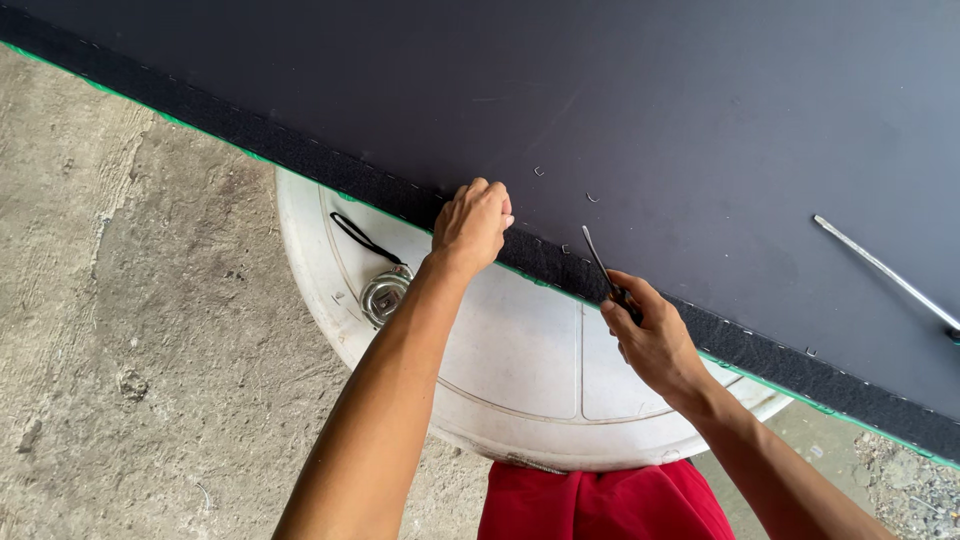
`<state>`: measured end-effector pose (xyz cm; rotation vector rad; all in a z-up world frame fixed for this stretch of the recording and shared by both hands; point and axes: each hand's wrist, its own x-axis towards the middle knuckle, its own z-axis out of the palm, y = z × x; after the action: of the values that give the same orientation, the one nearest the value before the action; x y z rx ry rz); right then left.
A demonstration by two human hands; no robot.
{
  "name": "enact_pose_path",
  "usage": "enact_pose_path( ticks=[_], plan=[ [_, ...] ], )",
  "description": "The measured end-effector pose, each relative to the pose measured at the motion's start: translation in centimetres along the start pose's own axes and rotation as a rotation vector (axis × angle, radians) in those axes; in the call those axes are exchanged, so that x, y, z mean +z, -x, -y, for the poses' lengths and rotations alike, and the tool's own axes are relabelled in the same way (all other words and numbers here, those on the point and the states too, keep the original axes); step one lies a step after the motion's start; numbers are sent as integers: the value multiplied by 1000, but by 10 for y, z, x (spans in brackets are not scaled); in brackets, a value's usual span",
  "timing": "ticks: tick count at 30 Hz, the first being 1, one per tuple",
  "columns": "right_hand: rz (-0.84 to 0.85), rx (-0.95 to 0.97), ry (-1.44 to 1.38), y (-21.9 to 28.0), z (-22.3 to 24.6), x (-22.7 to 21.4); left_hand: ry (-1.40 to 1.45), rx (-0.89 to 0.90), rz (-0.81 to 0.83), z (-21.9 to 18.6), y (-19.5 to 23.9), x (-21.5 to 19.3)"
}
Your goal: The person uses a metal staple remover to press metal staples into the black felt edge of a large dark board. The person works along the board's edge, inserting staples one at a time.
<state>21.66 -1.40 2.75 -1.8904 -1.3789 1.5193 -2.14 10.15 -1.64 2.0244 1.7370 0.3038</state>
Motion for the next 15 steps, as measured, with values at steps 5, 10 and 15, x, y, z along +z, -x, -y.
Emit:
enact_pose_path(
  ticks=[5,10,15],
  plan=[
    [-3,10,-93,3,-4,17,842,-26,213,-70,-22,-4],
    [35,-15,4,10,-2,35,754,367,-40,-115,-42,-32],
    [56,-1,-17,7,0,35,473,13,-101,-55,-18,-59]
  ],
)
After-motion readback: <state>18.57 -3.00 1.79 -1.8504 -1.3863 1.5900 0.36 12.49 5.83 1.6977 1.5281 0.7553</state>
